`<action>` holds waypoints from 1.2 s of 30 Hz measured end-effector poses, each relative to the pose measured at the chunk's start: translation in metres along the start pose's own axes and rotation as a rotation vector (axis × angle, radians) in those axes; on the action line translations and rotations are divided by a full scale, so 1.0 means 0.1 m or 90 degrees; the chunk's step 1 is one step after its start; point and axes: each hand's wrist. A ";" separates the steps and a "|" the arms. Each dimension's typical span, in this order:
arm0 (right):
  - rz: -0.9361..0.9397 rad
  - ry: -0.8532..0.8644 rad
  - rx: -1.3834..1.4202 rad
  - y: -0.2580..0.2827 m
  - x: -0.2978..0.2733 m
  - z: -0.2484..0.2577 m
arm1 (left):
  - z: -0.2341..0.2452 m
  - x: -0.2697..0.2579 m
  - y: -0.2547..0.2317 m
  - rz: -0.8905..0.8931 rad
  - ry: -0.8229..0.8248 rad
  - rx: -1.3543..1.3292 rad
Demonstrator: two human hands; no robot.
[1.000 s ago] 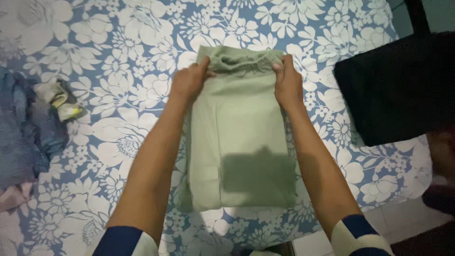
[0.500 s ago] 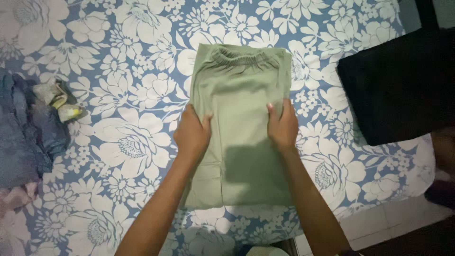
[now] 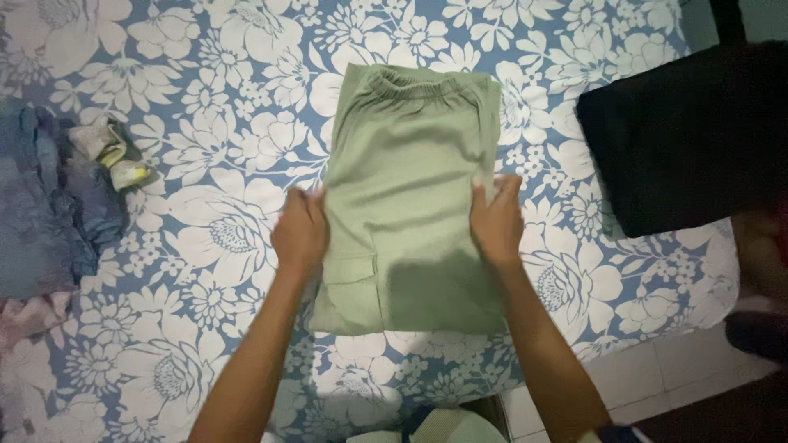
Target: The person folds a pair of green pants and a patterned garment on a bed by laying them flat, folding the legs and sleeves inward, and smoothing the fabric.
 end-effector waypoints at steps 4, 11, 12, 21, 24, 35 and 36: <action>0.079 -0.012 -0.039 -0.14 -0.59 0.13 | 0.10 -0.74 -0.06 -0.028 0.005 0.028; 0.200 -0.051 -0.072 -0.46 -0.44 0.22 | 0.01 -0.71 0.47 -0.267 0.054 -0.021; 0.195 -0.031 -0.067 -0.46 -0.43 0.22 | 0.04 -0.68 0.49 -0.287 0.043 -0.025; -0.045 0.026 -0.078 -0.58 -1.24 0.61 | 0.41 -1.41 0.51 -0.027 0.146 -0.001; 0.088 0.012 -0.101 -0.76 -1.64 0.50 | 0.33 -1.67 0.70 -0.179 0.095 -0.126; 0.167 0.033 0.005 -1.12 -1.41 0.76 | 0.12 -1.36 1.53 -0.557 0.017 0.012; 0.159 0.034 0.014 -1.14 -1.40 0.74 | 0.15 -1.36 1.56 -0.558 0.034 -0.001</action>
Point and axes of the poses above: each hand's wrist, its own x-axis towards the middle knuckle, its own z-axis out of the back of the hand, y = z × x, and after that the axes turned 14 degrees about -y, right-handed
